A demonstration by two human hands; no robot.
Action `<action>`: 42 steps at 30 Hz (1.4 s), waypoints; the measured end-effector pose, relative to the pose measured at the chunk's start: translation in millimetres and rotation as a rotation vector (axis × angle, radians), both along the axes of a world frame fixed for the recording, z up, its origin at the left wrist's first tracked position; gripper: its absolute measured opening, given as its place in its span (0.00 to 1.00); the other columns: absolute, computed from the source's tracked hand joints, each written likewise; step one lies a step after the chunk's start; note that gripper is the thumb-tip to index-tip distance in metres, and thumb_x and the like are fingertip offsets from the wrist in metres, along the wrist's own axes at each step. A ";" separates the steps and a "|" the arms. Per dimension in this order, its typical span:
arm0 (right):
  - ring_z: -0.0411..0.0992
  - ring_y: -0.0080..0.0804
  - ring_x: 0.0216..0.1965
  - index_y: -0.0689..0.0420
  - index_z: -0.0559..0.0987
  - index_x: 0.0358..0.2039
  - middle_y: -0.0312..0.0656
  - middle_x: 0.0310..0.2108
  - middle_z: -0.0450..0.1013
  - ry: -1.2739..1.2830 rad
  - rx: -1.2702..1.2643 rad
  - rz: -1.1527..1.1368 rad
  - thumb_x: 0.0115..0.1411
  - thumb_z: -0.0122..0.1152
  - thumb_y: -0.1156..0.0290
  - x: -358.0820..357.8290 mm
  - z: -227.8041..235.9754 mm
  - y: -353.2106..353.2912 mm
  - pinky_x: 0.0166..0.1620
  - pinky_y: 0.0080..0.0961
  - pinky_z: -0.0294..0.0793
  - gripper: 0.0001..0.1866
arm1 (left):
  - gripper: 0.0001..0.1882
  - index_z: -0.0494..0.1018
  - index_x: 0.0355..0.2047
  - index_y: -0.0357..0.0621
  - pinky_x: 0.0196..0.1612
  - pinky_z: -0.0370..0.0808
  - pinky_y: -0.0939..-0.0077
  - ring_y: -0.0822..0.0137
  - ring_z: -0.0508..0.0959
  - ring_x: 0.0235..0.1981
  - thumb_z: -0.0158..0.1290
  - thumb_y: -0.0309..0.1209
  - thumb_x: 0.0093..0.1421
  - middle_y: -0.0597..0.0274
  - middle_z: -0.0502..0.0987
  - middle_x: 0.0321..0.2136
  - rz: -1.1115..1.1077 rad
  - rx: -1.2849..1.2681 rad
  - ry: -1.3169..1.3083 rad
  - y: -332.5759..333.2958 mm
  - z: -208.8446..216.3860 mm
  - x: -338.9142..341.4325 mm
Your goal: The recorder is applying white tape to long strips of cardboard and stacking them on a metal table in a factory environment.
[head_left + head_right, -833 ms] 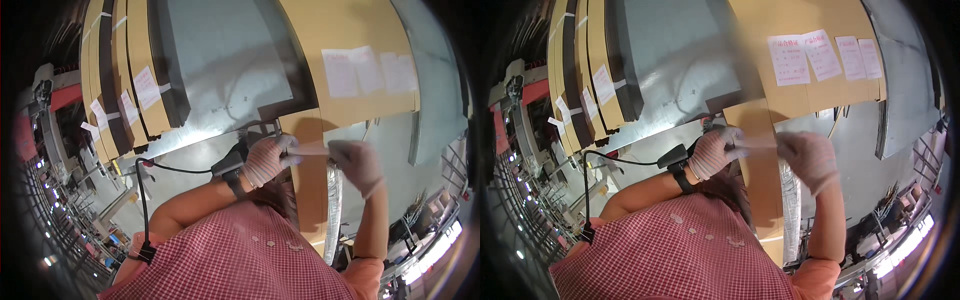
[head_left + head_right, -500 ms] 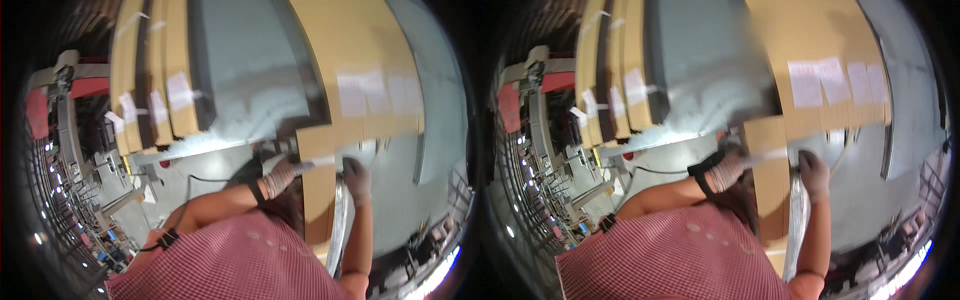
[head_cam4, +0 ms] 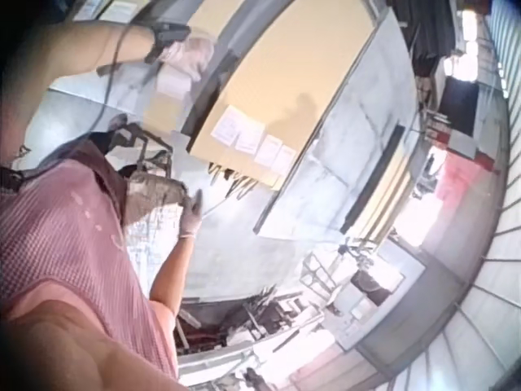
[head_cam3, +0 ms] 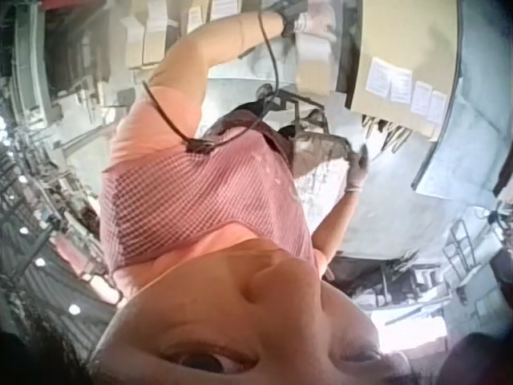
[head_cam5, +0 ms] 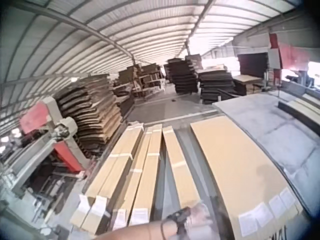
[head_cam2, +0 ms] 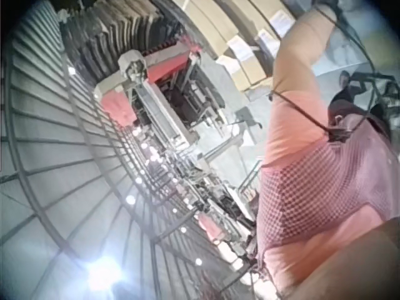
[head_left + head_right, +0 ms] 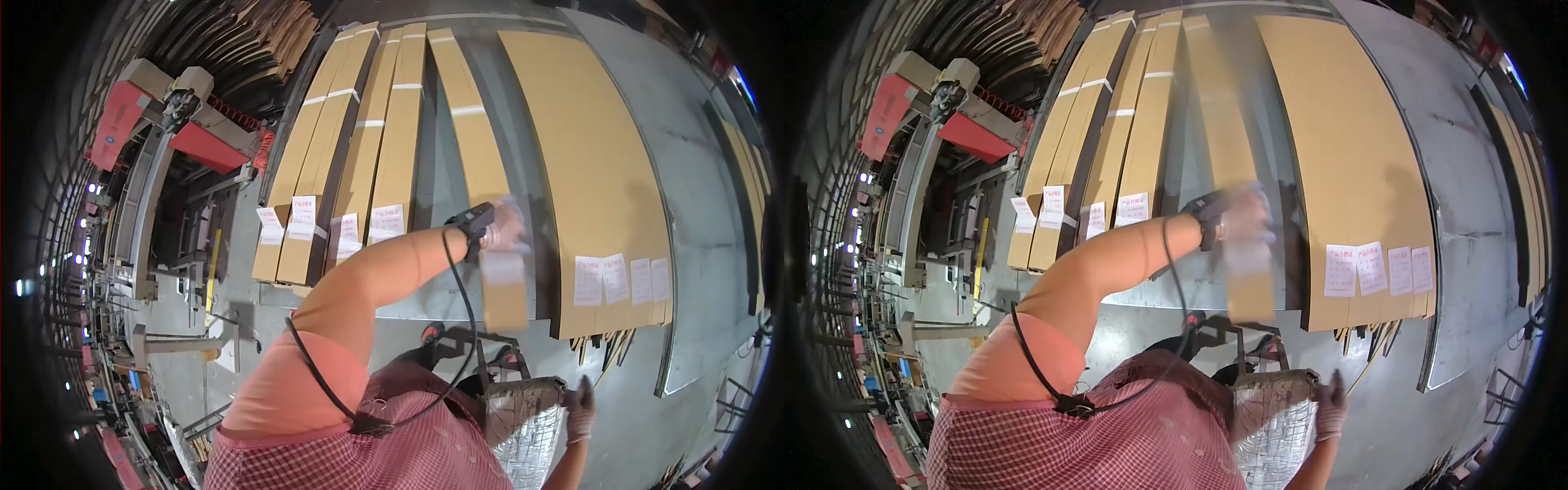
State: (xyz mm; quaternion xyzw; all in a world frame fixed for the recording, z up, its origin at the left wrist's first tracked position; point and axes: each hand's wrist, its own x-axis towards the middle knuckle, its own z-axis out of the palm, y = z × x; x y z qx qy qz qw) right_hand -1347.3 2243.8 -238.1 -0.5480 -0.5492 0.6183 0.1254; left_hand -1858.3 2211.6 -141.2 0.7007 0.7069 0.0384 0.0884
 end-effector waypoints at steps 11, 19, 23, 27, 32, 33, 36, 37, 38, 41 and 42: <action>0.75 0.32 0.46 0.69 0.74 0.57 0.47 0.49 0.77 -0.146 -0.254 0.355 0.58 0.67 0.72 63.2 -145.0 81.1 0.49 0.27 0.76 0.27 | 0.30 0.72 0.56 0.49 0.64 0.63 0.57 0.50 0.74 0.56 0.58 0.51 0.57 0.47 0.75 0.53 0.677 0.023 0.008 -22.3 -55.0 6.6; 0.76 0.38 0.47 0.65 0.75 0.55 0.49 0.48 0.78 0.049 -0.545 -0.011 0.62 0.61 0.73 114.0 -184.3 106.5 0.50 0.30 0.76 0.21 | 0.30 0.72 0.52 0.35 0.51 0.74 0.66 0.61 0.78 0.43 0.62 0.48 0.60 0.55 0.79 0.46 0.786 0.161 -1.102 36.6 -139.6 167.9; 0.76 0.48 0.46 0.61 0.73 0.58 0.50 0.48 0.78 -0.681 0.510 0.746 0.62 0.60 0.69 101.1 -169.4 118.3 0.50 0.29 0.76 0.23 | 0.24 0.73 0.50 0.38 0.42 0.76 0.73 0.71 0.77 0.36 0.61 0.42 0.62 0.65 0.81 0.40 1.038 0.072 -1.254 49.5 -140.7 207.6; 0.74 0.37 0.49 0.60 0.67 0.62 0.46 0.52 0.73 0.088 0.027 -0.170 0.60 0.65 0.63 -58.9 -7.7 103.6 0.48 0.31 0.75 0.32 | 0.33 0.68 0.52 0.30 0.48 0.76 0.65 0.59 0.80 0.42 0.64 0.45 0.58 0.48 0.80 0.45 1.189 0.168 -1.140 32.5 -164.1 187.6; 0.73 0.31 0.47 0.64 0.68 0.59 0.43 0.50 0.71 0.510 -0.243 -0.432 0.60 0.66 0.59 -124.0 -66.2 63.2 0.44 0.29 0.74 0.32 | 0.25 0.70 0.49 0.29 0.44 0.77 0.69 0.65 0.79 0.41 0.61 0.38 0.62 0.50 0.80 0.44 1.201 0.157 -1.422 62.8 -105.5 211.7; 0.73 0.31 0.44 0.65 0.70 0.56 0.43 0.47 0.72 0.586 -0.209 -0.419 0.60 0.66 0.59 -131.4 -68.6 56.9 0.42 0.28 0.74 0.30 | 0.25 0.70 0.49 0.29 0.45 0.76 0.69 0.64 0.79 0.41 0.61 0.39 0.62 0.49 0.80 0.44 1.126 0.187 -1.448 60.4 -105.6 210.3; 0.73 0.30 0.40 0.62 0.73 0.50 0.40 0.41 0.73 0.582 -0.145 -0.310 0.61 0.64 0.60 -138.4 -59.7 57.4 0.39 0.29 0.74 0.23 | 0.25 0.71 0.47 0.28 0.45 0.76 0.69 0.63 0.79 0.41 0.61 0.40 0.62 0.48 0.80 0.44 1.092 0.160 -1.439 50.6 -113.5 205.7; 0.72 0.29 0.37 0.60 0.73 0.48 0.38 0.38 0.72 0.600 -0.191 -0.414 0.62 0.62 0.61 -138.9 -52.7 52.0 0.37 0.30 0.74 0.20 | 0.25 0.72 0.46 0.28 0.46 0.75 0.70 0.62 0.79 0.41 0.61 0.40 0.61 0.48 0.80 0.44 1.122 0.104 -1.408 46.8 -117.2 206.0; 0.72 0.29 0.37 0.60 0.73 0.48 0.38 0.38 0.72 0.593 -0.195 -0.403 0.62 0.62 0.61 -132.8 -43.6 50.3 0.37 0.30 0.74 0.20 | 0.25 0.72 0.46 0.28 0.46 0.75 0.70 0.62 0.79 0.41 0.61 0.40 0.61 0.48 0.80 0.44 1.136 0.109 -1.413 41.1 -120.1 212.2; 0.74 0.27 0.34 0.57 0.72 0.53 0.38 0.41 0.74 0.473 -0.156 -0.515 0.63 0.61 0.66 -88.7 -63.5 21.7 0.34 0.22 0.73 0.20 | 0.26 0.72 0.44 0.28 0.47 0.74 0.70 0.63 0.78 0.41 0.62 0.43 0.60 0.49 0.80 0.42 1.197 0.136 -1.140 20.4 -127.3 262.6; 0.74 0.27 0.34 0.57 0.72 0.53 0.38 0.41 0.74 0.466 -0.162 -0.493 0.63 0.61 0.66 -81.8 -58.7 25.0 0.34 0.22 0.73 0.20 | 0.26 0.72 0.44 0.28 0.47 0.74 0.70 0.63 0.78 0.41 0.62 0.43 0.60 0.49 0.80 0.42 1.218 0.146 -1.144 12.7 -132.5 265.4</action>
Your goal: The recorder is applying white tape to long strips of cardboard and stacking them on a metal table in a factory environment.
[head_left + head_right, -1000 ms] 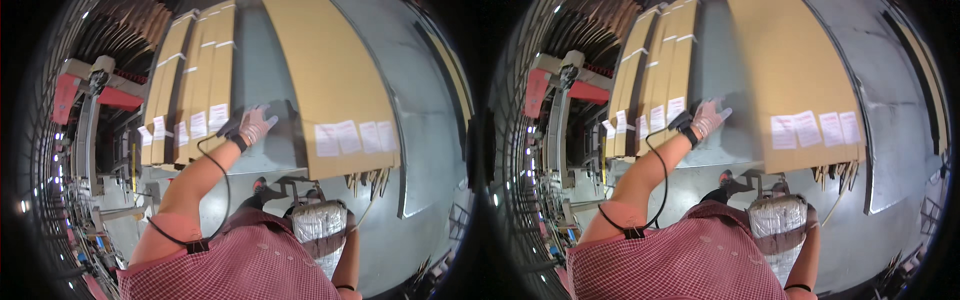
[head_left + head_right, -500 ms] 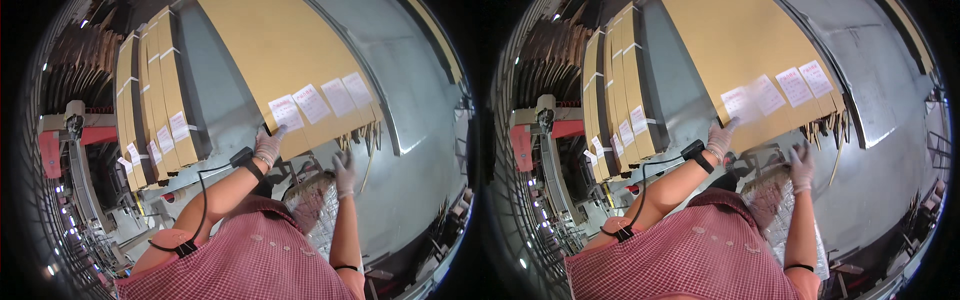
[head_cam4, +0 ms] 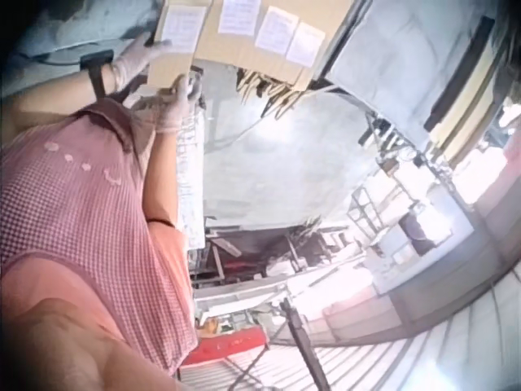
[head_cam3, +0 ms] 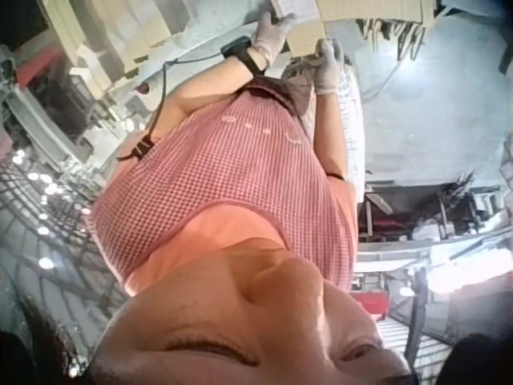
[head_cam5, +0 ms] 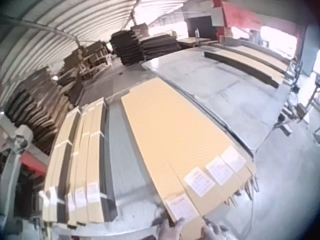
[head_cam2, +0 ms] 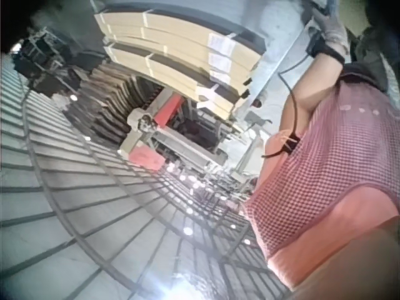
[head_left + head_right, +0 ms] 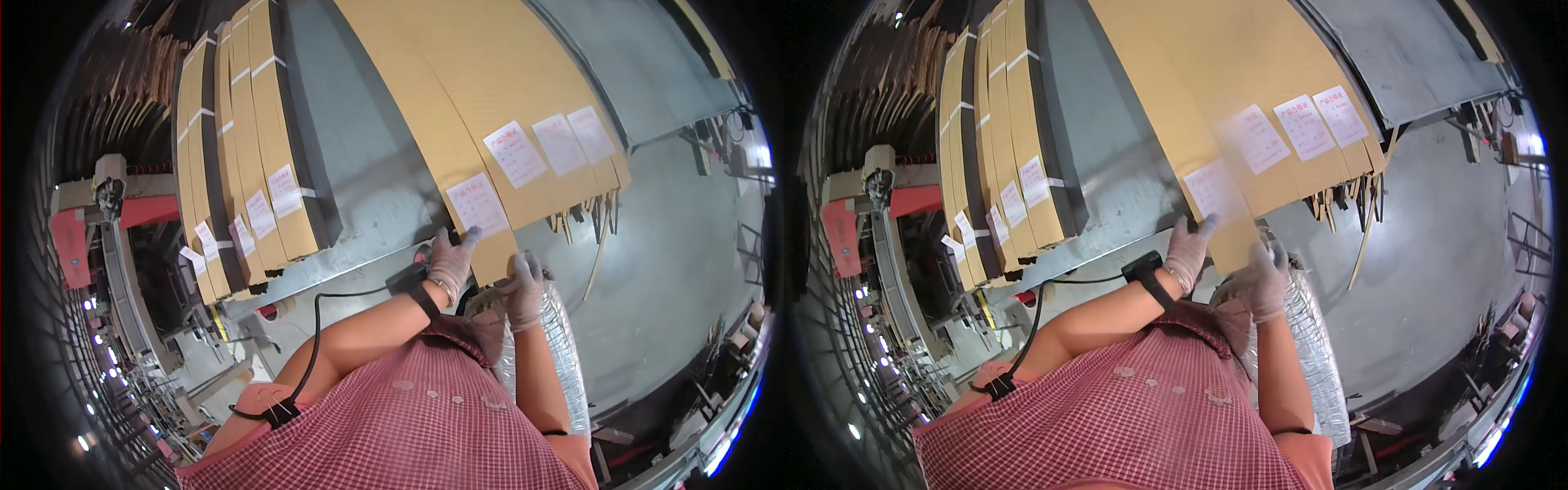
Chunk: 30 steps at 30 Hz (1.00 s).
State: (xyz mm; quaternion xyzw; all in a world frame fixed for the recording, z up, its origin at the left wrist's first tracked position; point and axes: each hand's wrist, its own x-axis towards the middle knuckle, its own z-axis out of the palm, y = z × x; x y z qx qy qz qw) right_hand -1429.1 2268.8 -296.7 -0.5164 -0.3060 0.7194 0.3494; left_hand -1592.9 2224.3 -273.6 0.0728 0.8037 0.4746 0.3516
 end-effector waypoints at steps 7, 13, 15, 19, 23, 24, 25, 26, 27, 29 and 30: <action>0.74 0.27 0.43 0.60 0.69 0.62 0.43 0.49 0.76 -0.319 0.141 0.658 0.66 0.61 0.58 19.8 48.6 86.1 0.44 0.23 0.74 0.30 | 0.38 0.76 0.50 0.35 0.47 0.74 0.75 0.70 0.78 0.41 0.63 0.59 0.54 0.60 0.80 0.43 0.040 0.069 -0.777 -2.3 25.1 -24.2; 0.71 0.54 0.55 0.54 0.73 0.59 0.57 0.52 0.74 -0.689 0.342 1.241 0.68 0.50 0.51 14.5 106.2 82.0 0.54 0.39 0.73 0.26 | 0.37 0.75 0.52 0.30 0.53 0.72 0.74 0.69 0.77 0.46 0.59 0.56 0.60 0.56 0.79 0.48 -0.169 0.070 -0.522 -32.9 27.3 2.9; 0.72 0.55 0.55 0.54 0.72 0.60 0.56 0.50 0.75 -0.774 0.364 1.282 0.68 0.51 0.52 43.2 108.3 74.1 0.54 0.40 0.73 0.26 | 0.32 0.74 0.54 0.33 0.55 0.71 0.73 0.68 0.77 0.49 0.59 0.51 0.62 0.58 0.79 0.48 -0.072 0.125 -0.755 -31.7 63.3 22.2; 0.74 0.54 0.49 0.54 0.71 0.60 0.52 0.41 0.79 -0.958 0.555 1.419 0.67 0.53 0.55 41.4 117.8 89.0 0.47 0.42 0.75 0.25 | 0.27 0.74 0.53 0.37 0.54 0.72 0.74 0.68 0.76 0.51 0.62 0.44 0.61 0.58 0.79 0.49 -0.171 0.194 -0.634 -44.4 45.0 34.6; 0.76 0.51 0.38 0.50 0.75 0.53 0.47 0.31 0.78 -0.813 0.717 1.600 0.64 0.57 0.52 -25.1 185.4 103.0 0.41 0.43 0.74 0.22 | 0.17 0.76 0.43 0.35 0.47 0.75 0.74 0.71 0.78 0.40 0.64 0.34 0.59 0.62 0.81 0.39 -0.432 0.166 -0.398 -76.0 43.8 15.3; 0.75 0.51 0.36 0.49 0.76 0.51 0.47 0.29 0.77 -0.629 0.752 1.758 0.63 0.58 0.51 -36.4 195.6 93.0 0.41 0.43 0.74 0.21 | 0.17 0.76 0.43 0.35 0.47 0.75 0.74 0.71 0.78 0.40 0.64 0.34 0.59 0.62 0.81 0.39 -0.442 0.163 -0.417 -77.8 61.3 11.2; 0.76 0.49 0.34 0.46 0.79 0.49 0.44 0.29 0.76 -0.438 0.789 1.845 0.59 0.64 0.55 -47.3 197.9 77.2 0.38 0.40 0.76 0.19 | 0.14 0.77 0.40 0.36 0.44 0.76 0.75 0.73 0.77 0.36 0.63 0.34 0.60 0.64 0.80 0.34 -0.622 0.194 -0.433 -73.3 98.9 2.4; 0.76 0.47 0.32 0.44 0.82 0.48 0.41 0.30 0.76 -0.245 0.826 1.924 0.54 0.69 0.58 -55.0 200.1 69.2 0.36 0.38 0.77 0.19 | 0.12 0.77 0.37 0.37 0.40 0.76 0.75 0.75 0.76 0.31 0.62 0.34 0.61 0.66 0.79 0.30 -0.799 0.236 -0.447 -69.4 121.1 -4.8; 0.77 0.42 0.30 0.46 0.83 0.44 0.39 0.31 0.78 -0.221 0.940 1.905 0.56 0.68 0.62 -61.1 210.4 77.7 0.33 0.33 0.77 0.14 | 0.12 0.77 0.37 0.37 0.40 0.76 0.75 0.75 0.76 0.31 0.62 0.34 0.61 0.66 0.79 0.30 -0.785 0.223 -0.450 -71.3 122.2 -10.5; 0.78 0.36 0.31 0.49 0.84 0.43 0.38 0.33 0.79 -0.359 0.727 1.770 0.57 0.67 0.64 -24.5 163.5 114.4 0.34 0.29 0.77 0.12 | 0.06 0.78 0.35 0.39 0.36 0.76 0.75 0.77 0.77 0.30 0.58 0.30 0.62 0.67 0.79 0.27 -0.622 0.208 -0.542 -75.5 116.6 -19.8; 0.78 0.31 0.31 0.53 0.84 0.41 0.38 0.34 0.80 -0.506 0.523 1.620 0.58 0.66 0.67 -5.0 142.8 137.0 0.34 0.26 0.78 0.11 | 0.06 0.79 0.34 0.38 0.35 0.75 0.78 0.77 0.77 0.30 0.57 0.29 0.64 0.68 0.79 0.25 -0.492 0.190 -0.620 -86.9 83.2 -22.5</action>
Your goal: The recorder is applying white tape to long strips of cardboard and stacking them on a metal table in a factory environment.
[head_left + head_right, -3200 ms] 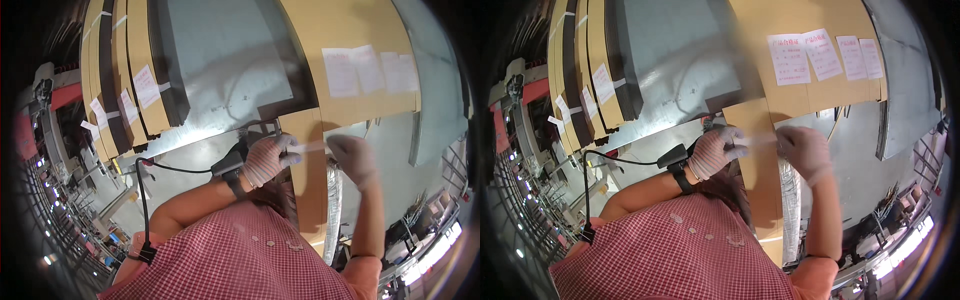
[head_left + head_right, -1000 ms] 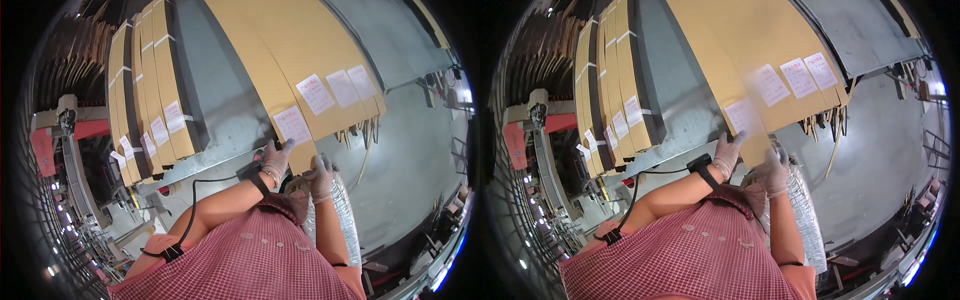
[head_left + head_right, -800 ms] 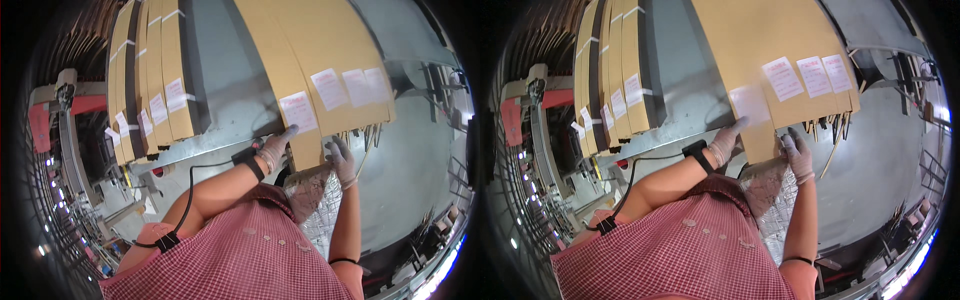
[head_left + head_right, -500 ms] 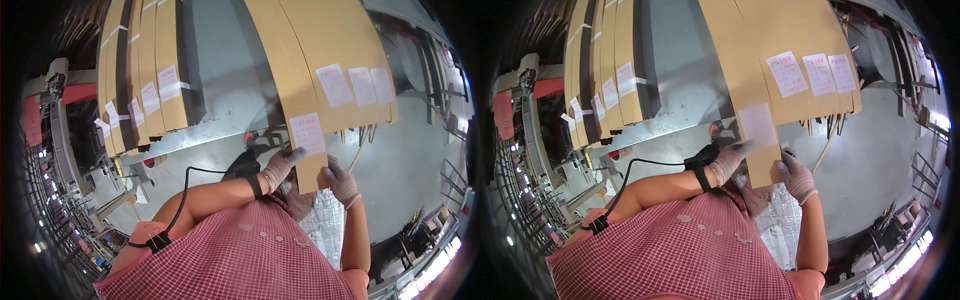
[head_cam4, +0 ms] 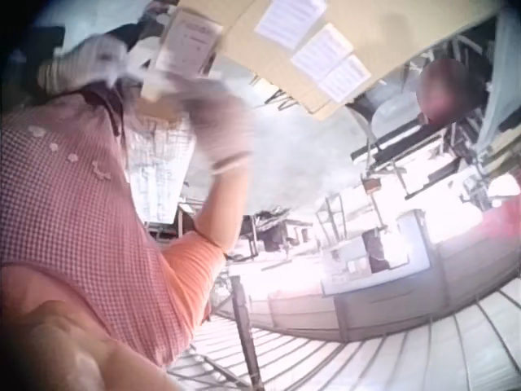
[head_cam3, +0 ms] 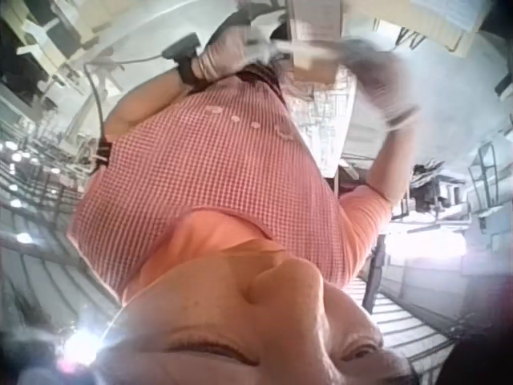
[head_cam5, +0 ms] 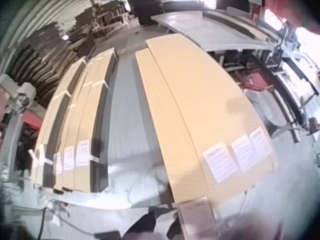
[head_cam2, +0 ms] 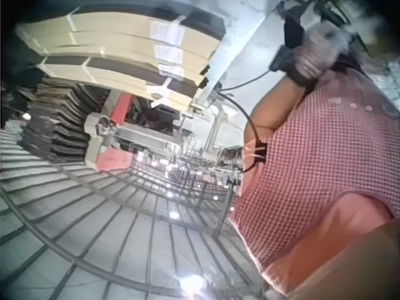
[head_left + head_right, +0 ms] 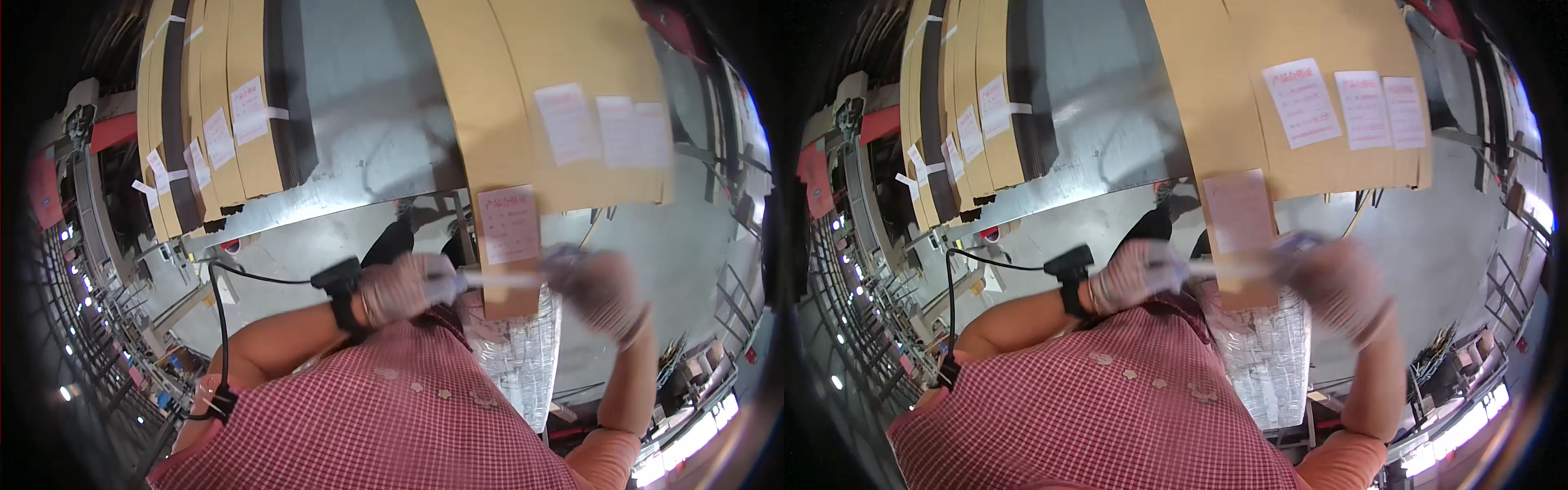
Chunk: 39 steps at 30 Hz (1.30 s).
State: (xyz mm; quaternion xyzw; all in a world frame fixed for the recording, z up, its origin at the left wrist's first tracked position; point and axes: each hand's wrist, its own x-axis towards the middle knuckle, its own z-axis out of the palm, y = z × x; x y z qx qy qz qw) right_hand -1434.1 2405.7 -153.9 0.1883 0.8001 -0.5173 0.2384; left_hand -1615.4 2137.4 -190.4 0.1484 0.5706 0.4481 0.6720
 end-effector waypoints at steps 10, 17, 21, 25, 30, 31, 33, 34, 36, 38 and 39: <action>0.74 0.29 0.48 0.59 0.77 0.54 0.36 0.49 0.77 0.031 -0.946 -0.548 0.56 0.72 0.57 42.5 -215.5 7.8 0.50 0.30 0.75 0.29 | 0.21 0.71 0.58 0.43 0.55 0.74 0.70 0.69 0.77 0.51 0.57 0.33 0.65 0.63 0.79 0.47 -0.151 0.791 0.801 40.8 -224.4 53.2; 0.74 0.48 0.46 0.62 0.68 0.61 0.56 0.51 0.73 0.167 0.223 -0.591 0.51 0.74 0.58 -35.4 -33.6 -99.0 0.50 0.41 0.74 0.41 | 0.16 0.75 0.52 0.44 0.46 0.76 0.76 0.76 0.79 0.44 0.57 0.34 0.65 0.63 0.81 0.42 -0.182 0.127 0.349 6.3 -188.7 28.6; 0.67 0.66 0.52 0.59 0.60 0.67 0.70 0.62 0.55 0.119 0.733 -0.375 0.45 0.76 0.58 -18.2 -54.6 -119.9 0.54 0.50 0.70 0.52 | 0.11 0.78 0.47 0.41 0.39 0.78 0.78 0.75 0.80 0.34 0.56 0.26 0.63 0.67 0.82 0.34 0.099 -0.062 0.229 -1.8 -117.1 -6.3; 0.66 0.65 0.55 0.59 0.59 0.67 0.69 0.64 0.54 0.052 0.688 -0.394 0.45 0.76 0.57 -20.1 -50.5 -122.3 0.56 0.52 0.69 0.52 | 0.05 0.74 0.33 0.39 0.38 0.74 0.82 0.80 0.74 0.33 0.59 0.25 0.58 0.70 0.79 0.29 0.048 0.115 0.394 21.4 -36.9 5.6; 0.71 0.58 0.52 0.55 0.65 0.63 0.61 0.59 0.63 0.408 0.712 -0.336 0.44 0.76 0.58 -33.1 11.1 -87.6 0.52 0.41 0.73 0.47 | 0.14 0.72 0.41 0.41 0.41 0.75 0.72 0.67 0.77 0.34 0.62 0.30 0.56 0.62 0.78 0.31 0.083 0.226 0.556 53.6 -24.5 19.1; 0.73 0.54 0.47 0.54 0.70 0.57 0.53 0.52 0.72 0.508 0.515 -0.238 0.44 0.76 0.60 -52.1 28.6 -80.6 0.47 0.41 0.74 0.39 | 0.17 0.71 0.43 0.42 0.42 0.75 0.68 0.62 0.78 0.34 0.63 0.33 0.56 0.60 0.78 0.32 0.041 0.282 0.594 53.9 -17.6 20.3; 0.75 0.51 0.40 0.53 0.78 0.50 0.49 0.37 0.77 0.113 0.340 0.015 0.57 0.65 0.61 -71.2 35.5 -88.5 0.45 0.43 0.74 0.21 | 0.24 0.70 0.45 0.44 0.44 0.76 0.63 0.53 0.80 0.38 0.66 0.40 0.53 0.55 0.79 0.35 -0.119 0.211 0.758 49.1 -59.1 23.0; 0.76 0.49 0.36 0.52 0.80 0.46 0.48 0.34 0.77 -0.048 0.339 0.147 0.60 0.61 0.63 -78.5 35.0 -83.5 0.42 0.43 0.74 0.15 | 0.27 0.70 0.45 0.46 0.45 0.76 0.63 0.51 0.80 0.40 0.67 0.44 0.51 0.51 0.79 0.36 -0.203 0.087 0.767 51.9 -61.6 23.4; 0.76 0.51 0.30 0.50 0.80 0.44 0.47 0.30 0.77 0.170 0.320 0.092 0.62 0.56 0.62 -50.6 16.5 -45.2 0.36 0.45 0.74 0.12 | 0.25 0.70 0.44 0.43 0.42 0.76 0.63 0.54 0.81 0.37 0.68 0.39 0.51 0.53 0.79 0.35 -0.150 0.068 0.860 47.9 -51.7 21.5; 0.75 0.53 0.33 0.52 0.80 0.40 0.48 0.28 0.77 -0.147 0.332 0.076 0.61 0.56 0.66 -40.4 7.4 -0.9 0.36 0.40 0.74 0.09 | 0.26 0.70 0.44 0.43 0.40 0.77 0.64 0.55 0.81 0.35 0.68 0.41 0.51 0.53 0.79 0.34 -0.083 0.059 0.793 45.4 -49.9 22.9; 0.77 0.51 0.37 0.52 0.83 0.38 0.50 0.32 0.79 -0.128 0.399 -0.026 0.62 0.54 0.62 -33.6 -10.0 0.0 0.39 0.43 0.75 0.12 | 0.26 0.70 0.44 0.43 0.39 0.77 0.64 0.56 0.81 0.33 0.68 0.41 0.51 0.54 0.79 0.33 -0.093 0.100 0.815 50.8 -47.6 22.3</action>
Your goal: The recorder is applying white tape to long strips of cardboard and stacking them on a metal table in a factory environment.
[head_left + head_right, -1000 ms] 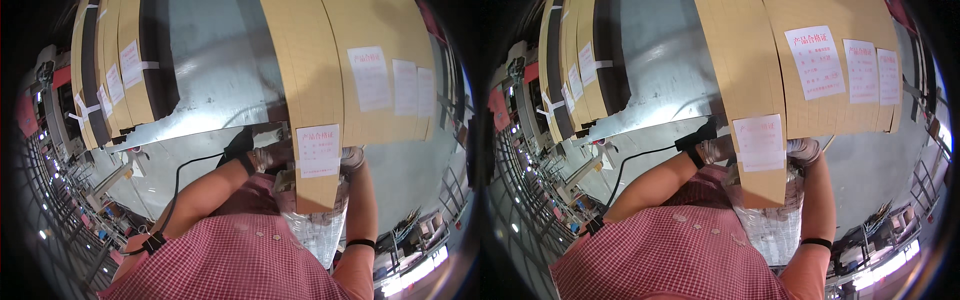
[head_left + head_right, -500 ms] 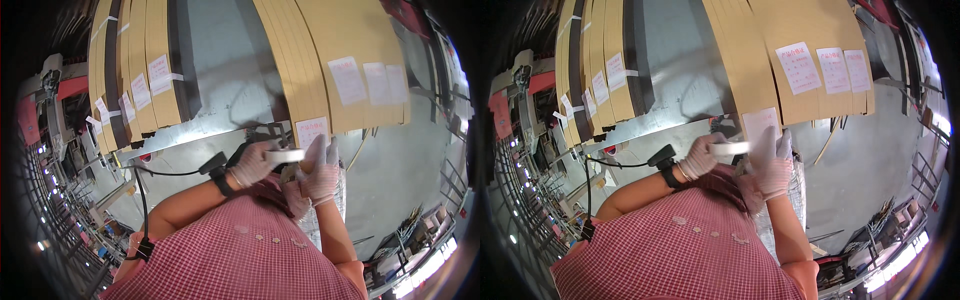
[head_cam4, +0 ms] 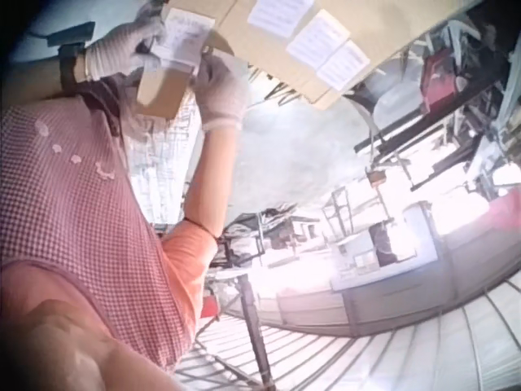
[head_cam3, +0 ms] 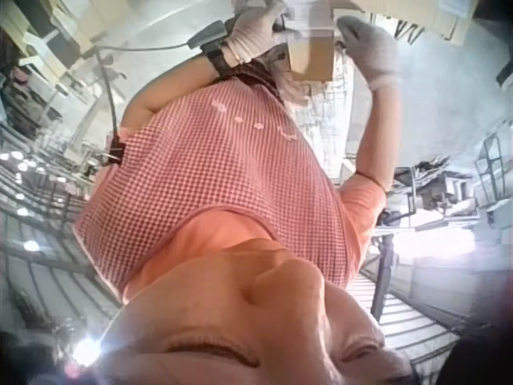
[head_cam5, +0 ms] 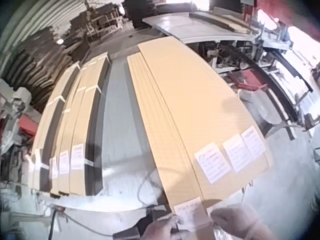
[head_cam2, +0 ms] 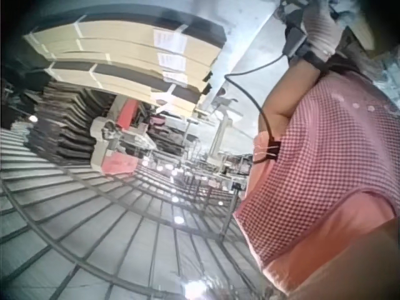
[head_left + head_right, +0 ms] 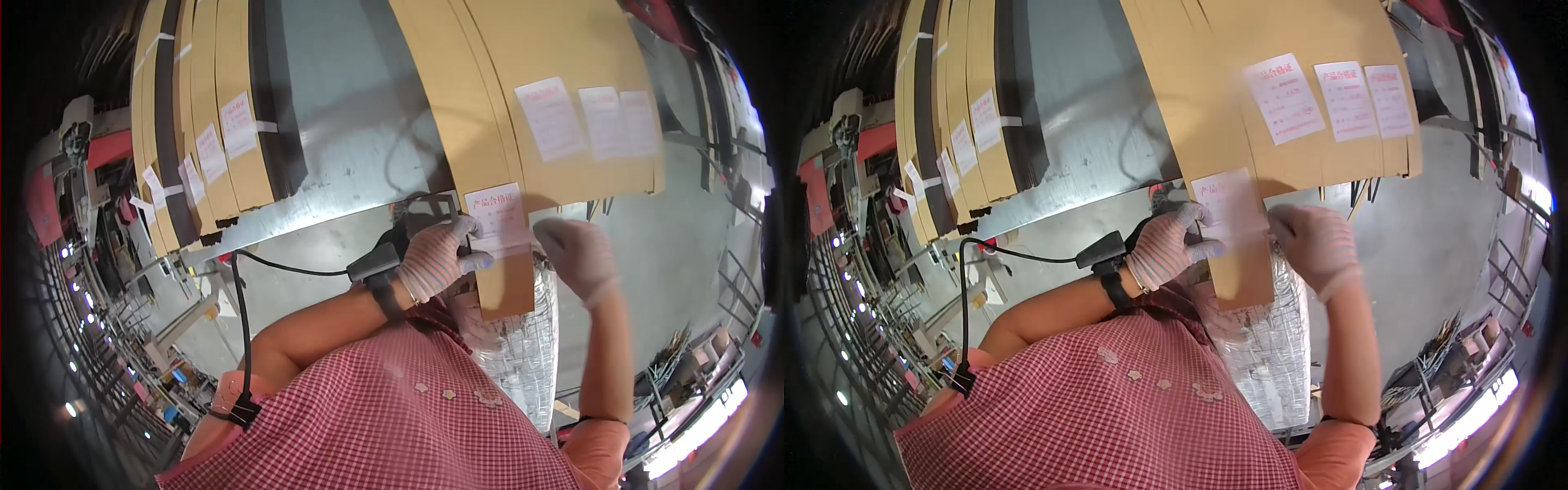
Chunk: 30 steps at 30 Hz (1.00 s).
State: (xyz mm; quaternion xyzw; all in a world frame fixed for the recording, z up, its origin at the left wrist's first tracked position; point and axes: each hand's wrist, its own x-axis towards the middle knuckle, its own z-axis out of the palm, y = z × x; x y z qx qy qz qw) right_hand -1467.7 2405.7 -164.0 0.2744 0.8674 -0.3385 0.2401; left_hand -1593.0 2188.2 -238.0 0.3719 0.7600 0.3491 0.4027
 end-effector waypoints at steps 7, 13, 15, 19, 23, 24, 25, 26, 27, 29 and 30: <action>0.77 0.55 0.39 0.56 0.80 0.49 0.52 0.38 0.80 0.056 -0.255 -0.641 0.64 0.55 0.65 50.3 -83.4 -20.0 0.43 0.39 0.77 0.15 | 0.22 0.69 0.42 0.44 0.31 0.75 0.70 0.64 0.78 0.25 0.66 0.41 0.56 0.59 0.74 0.25 0.007 0.130 -0.085 -4.5 -1.1 -4.0; 0.75 0.59 0.44 0.53 0.68 0.63 0.56 0.46 0.76 0.302 0.010 -0.355 0.64 0.55 0.66 56.8 -26.0 -75.9 0.44 0.44 0.76 0.27 | 0.27 0.67 0.44 0.34 0.39 0.72 0.61 0.55 0.75 0.32 0.51 0.51 0.67 0.49 0.74 0.29 0.248 -0.012 -0.162 -6.7 -53.0 -3.1; 0.76 0.57 0.39 0.51 0.70 0.63 0.55 0.39 0.77 0.099 -0.090 -0.324 0.63 0.56 0.65 98.1 -7.7 -83.1 0.42 0.44 0.76 0.26 | 0.35 0.61 0.61 0.33 0.54 0.72 0.62 0.47 0.76 0.51 0.48 0.52 0.68 0.38 0.74 0.49 0.105 -0.044 -0.407 -34.2 -22.8 39.0; 0.77 0.54 0.35 0.49 0.71 0.62 0.52 0.31 0.78 -0.233 -0.296 -0.229 0.63 0.58 0.64 191.9 -8.1 -80.2 0.39 0.43 0.76 0.26 | 0.31 0.70 0.55 0.36 0.57 0.71 0.66 0.60 0.76 0.51 0.55 0.51 0.64 0.48 0.77 0.47 -0.306 -0.198 -0.666 -69.6 4.1 87.8; 0.77 0.44 0.31 0.46 0.76 0.55 0.43 0.33 0.78 0.105 -0.351 0.126 0.58 0.65 0.57 20.9 48.9 -60.7 0.34 0.35 0.76 0.24 | 0.15 0.73 0.33 0.40 0.33 0.73 0.76 0.77 0.73 0.28 0.64 0.38 0.59 0.67 0.75 0.25 -0.076 -0.142 -0.709 -33.0 37.3 18.4; 0.77 0.42 0.32 0.44 0.77 0.54 0.42 0.34 0.78 0.241 -0.416 0.304 0.58 0.65 0.55 6.5 43.8 -68.6 0.35 0.34 0.76 0.24 | 0.12 0.74 0.32 0.40 0.33 0.73 0.77 0.77 0.74 0.29 0.62 0.37 0.60 0.67 0.77 0.27 -0.124 -0.035 -0.779 -35.8 41.1 19.5; 0.77 0.42 0.32 0.44 0.77 0.54 0.42 0.34 0.78 0.240 -0.417 0.299 0.58 0.65 0.55 0.0 48.3 -60.6 0.35 0.34 0.76 0.24 | 0.10 0.76 0.32 0.40 0.34 0.73 0.77 0.77 0.75 0.29 0.60 0.35 0.62 0.66 0.79 0.28 -0.162 0.068 -0.842 -40.5 42.6 18.5; 0.77 0.41 0.32 0.41 0.77 0.55 0.41 0.36 0.78 0.230 -0.481 0.338 0.59 0.64 0.54 -8.7 55.1 -48.8 0.35 0.33 0.76 0.23 | 0.10 0.76 0.32 0.40 0.34 0.73 0.77 0.77 0.75 0.29 0.60 0.35 0.62 0.66 0.79 0.28 -0.154 0.061 -0.837 -43.2 44.1 7.2; 0.77 0.40 0.32 0.39 0.78 0.55 0.40 0.38 0.78 0.214 -0.552 0.375 0.59 0.63 0.53 -12.2 55.4 -40.9 0.36 0.33 0.76 0.22 | 0.09 0.77 0.31 0.40 0.35 0.74 0.77 0.76 0.76 0.30 0.58 0.34 0.63 0.65 0.80 0.28 -0.119 0.008 -0.825 -46.1 50.4 -4.8; 0.80 0.30 0.32 0.52 0.83 0.49 0.38 0.33 0.82 -0.226 -0.505 0.042 0.61 0.63 0.63 0.0 23.5 9.2 0.36 0.27 0.78 0.17 | 0.11 0.78 0.31 0.38 0.37 0.74 0.78 0.76 0.77 0.30 0.54 0.32 0.66 0.65 0.80 0.25 0.072 -0.060 -0.814 -57.7 26.7 -14.5; 0.79 0.25 0.30 0.61 0.83 0.45 0.42 0.32 0.83 0.109 -0.457 -0.048 0.62 0.63 0.67 16.9 0.6 36.1 0.38 0.24 0.79 0.15 | 0.10 0.79 0.33 0.38 0.38 0.74 0.77 0.75 0.77 0.30 0.53 0.32 0.66 0.65 0.80 0.27 0.122 -0.068 -0.815 -58.8 1.9 -18.7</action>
